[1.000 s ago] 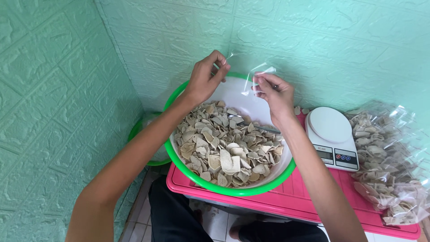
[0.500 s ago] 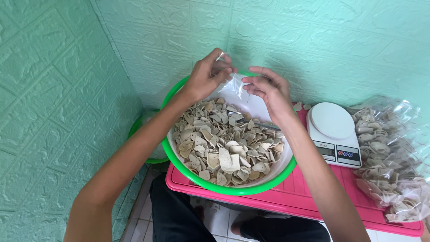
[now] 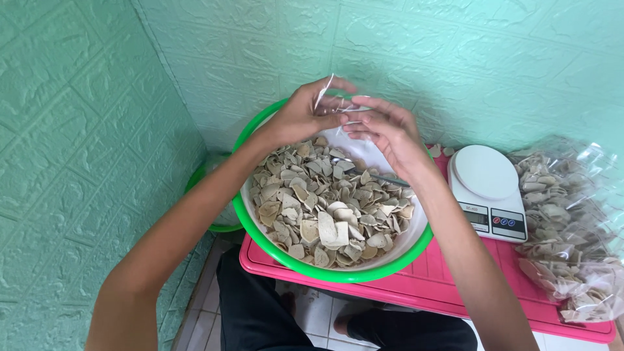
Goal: Packaging and weighing dry snack crackers into plastic bags using a spoon and a digital scale.
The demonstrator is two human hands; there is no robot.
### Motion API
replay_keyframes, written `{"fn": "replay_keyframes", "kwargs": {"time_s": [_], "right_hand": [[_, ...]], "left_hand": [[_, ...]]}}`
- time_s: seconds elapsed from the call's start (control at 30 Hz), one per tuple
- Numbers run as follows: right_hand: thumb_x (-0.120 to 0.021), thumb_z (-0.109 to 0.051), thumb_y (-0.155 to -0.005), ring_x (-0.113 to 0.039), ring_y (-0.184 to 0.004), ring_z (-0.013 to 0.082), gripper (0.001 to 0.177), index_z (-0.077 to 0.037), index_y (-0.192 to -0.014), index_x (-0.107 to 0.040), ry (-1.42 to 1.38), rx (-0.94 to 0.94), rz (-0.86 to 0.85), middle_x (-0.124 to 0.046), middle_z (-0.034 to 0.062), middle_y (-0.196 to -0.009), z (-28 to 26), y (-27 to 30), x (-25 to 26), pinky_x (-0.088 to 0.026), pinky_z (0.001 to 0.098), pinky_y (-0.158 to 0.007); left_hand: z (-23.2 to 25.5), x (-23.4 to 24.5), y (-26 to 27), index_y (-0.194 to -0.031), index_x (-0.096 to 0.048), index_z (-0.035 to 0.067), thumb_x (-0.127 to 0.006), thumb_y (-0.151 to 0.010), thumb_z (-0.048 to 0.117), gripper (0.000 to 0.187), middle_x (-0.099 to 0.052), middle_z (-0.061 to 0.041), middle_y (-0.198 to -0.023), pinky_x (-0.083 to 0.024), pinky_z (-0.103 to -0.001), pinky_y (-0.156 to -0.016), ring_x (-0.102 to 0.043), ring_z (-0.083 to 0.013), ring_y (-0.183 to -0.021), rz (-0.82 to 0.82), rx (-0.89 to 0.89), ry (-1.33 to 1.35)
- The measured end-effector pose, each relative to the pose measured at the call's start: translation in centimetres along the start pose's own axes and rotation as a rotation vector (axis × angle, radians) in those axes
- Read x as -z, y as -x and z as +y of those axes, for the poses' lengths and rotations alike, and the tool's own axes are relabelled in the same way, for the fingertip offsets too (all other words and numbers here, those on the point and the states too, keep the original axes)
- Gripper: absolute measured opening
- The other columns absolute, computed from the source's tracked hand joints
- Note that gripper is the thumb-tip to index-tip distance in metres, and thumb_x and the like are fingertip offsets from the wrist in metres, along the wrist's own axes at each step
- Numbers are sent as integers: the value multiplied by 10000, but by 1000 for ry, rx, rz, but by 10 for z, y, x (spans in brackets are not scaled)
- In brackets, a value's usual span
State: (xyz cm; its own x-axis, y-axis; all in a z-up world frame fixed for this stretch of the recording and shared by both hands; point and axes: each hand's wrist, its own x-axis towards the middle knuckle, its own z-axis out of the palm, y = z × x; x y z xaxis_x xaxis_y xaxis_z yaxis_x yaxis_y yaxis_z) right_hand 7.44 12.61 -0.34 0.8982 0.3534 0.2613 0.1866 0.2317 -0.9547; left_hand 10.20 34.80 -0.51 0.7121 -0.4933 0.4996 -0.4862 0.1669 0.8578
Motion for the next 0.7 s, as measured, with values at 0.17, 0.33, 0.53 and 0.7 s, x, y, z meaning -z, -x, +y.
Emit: {"fn": "replay_keyframes", "kwargs": {"time_s": [0.17, 0.33, 0.53, 0.7], "right_hand": [[-598, -25, -948, -720, -1128, 350, 261, 30, -1191, -675, -69, 67, -69, -686, 260, -1238, 17, -9, 15, -599, 432, -1012], [-608, -147, -936, -701, -1145, 365, 413, 69, -1288, -611, -173, 38, -163, -648, 297, -1295, 7, 0, 3, -593, 453, -1025], [-598, -452, -879, -526, -1317, 339, 802, 6, -1509, -404, -301, 0, -577, -366, 281, -1614, -12, 4, -6, -435, 479, -1147], [-735, -533, -833, -547, -1177, 289, 1120, -36, -1644, -144, -385, -102, -586, -490, 249, -1374, -8, -2, 6, -261, 534, -1343]], "left_hand": [[8, 3, 2, -1429, -509, 35, -684, -930, -78, 540, -654, -316, -1276, -648, -389, -829, -719, -387, -1092, -131, 69, -15], [3, -1, -2, -1434, -498, 24, -686, -932, -58, 543, -645, -314, -1284, -647, -412, -841, -710, -387, -1083, -212, 58, 14], [4, -6, 2, -1448, -458, -19, -810, -872, 27, 677, -614, -298, -1355, -528, -587, -1013, -654, -442, -1190, -286, 120, -17], [-12, -1, -7, -1586, -171, 127, -960, -696, 311, 1203, -502, -251, -1537, -595, -508, -1054, -664, -379, -1261, 18, -124, -331]]}}
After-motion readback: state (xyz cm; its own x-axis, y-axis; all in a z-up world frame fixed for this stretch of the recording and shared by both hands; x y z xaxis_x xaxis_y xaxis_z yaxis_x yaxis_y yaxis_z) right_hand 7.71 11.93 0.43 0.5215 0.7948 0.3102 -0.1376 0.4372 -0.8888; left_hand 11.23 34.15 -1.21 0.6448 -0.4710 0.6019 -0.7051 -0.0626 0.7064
